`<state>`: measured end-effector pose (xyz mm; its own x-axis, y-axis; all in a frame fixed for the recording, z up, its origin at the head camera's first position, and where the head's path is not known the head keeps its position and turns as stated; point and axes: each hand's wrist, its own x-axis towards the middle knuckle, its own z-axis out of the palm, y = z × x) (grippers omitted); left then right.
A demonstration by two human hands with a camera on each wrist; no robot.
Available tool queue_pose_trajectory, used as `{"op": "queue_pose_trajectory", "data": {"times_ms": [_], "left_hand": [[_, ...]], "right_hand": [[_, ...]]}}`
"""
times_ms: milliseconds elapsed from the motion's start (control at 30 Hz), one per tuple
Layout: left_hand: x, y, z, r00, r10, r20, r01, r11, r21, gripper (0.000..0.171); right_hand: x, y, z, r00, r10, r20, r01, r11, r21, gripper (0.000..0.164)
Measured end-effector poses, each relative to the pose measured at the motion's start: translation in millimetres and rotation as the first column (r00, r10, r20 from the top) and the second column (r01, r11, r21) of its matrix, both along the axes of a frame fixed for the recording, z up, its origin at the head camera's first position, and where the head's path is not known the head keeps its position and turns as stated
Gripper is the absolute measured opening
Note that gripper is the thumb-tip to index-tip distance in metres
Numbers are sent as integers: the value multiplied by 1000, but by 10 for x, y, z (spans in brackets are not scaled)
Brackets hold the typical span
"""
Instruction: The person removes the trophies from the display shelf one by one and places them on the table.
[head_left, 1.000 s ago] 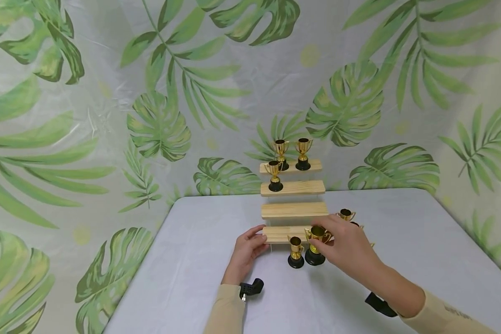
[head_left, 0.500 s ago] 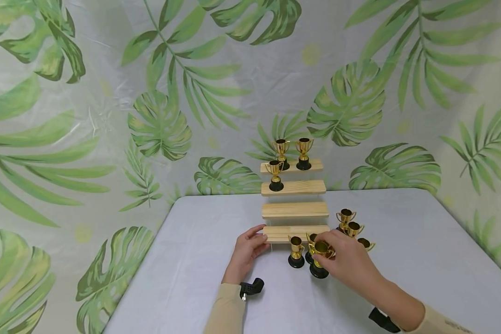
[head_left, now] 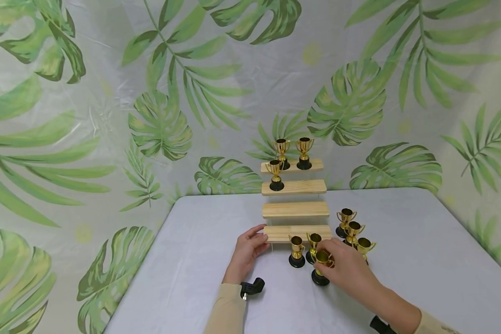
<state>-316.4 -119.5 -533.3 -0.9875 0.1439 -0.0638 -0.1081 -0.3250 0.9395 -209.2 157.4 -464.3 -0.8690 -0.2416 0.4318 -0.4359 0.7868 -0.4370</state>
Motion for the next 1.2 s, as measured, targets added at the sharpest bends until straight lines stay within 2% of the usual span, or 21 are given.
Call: {"op": "queue_pose_trajectory", "data": {"times_ms": [267,733,1200], "left_hand": [[-18,-9,-20,1000,-8,2,8,1000,9,49],[-14,-12,-32,1000,5,10,-6,1000,3,50],[-18,-11,-29,1000,-3,9,3,1000,6,49]], "right_hand": [[0,-6,-89,999,6,-33,-6,1000,-11,34],[12,-31,-110,999,-18,-27,18,1000,14,31],[48,-14,-122,999,-5,-35,5,1000,-23,38]]}}
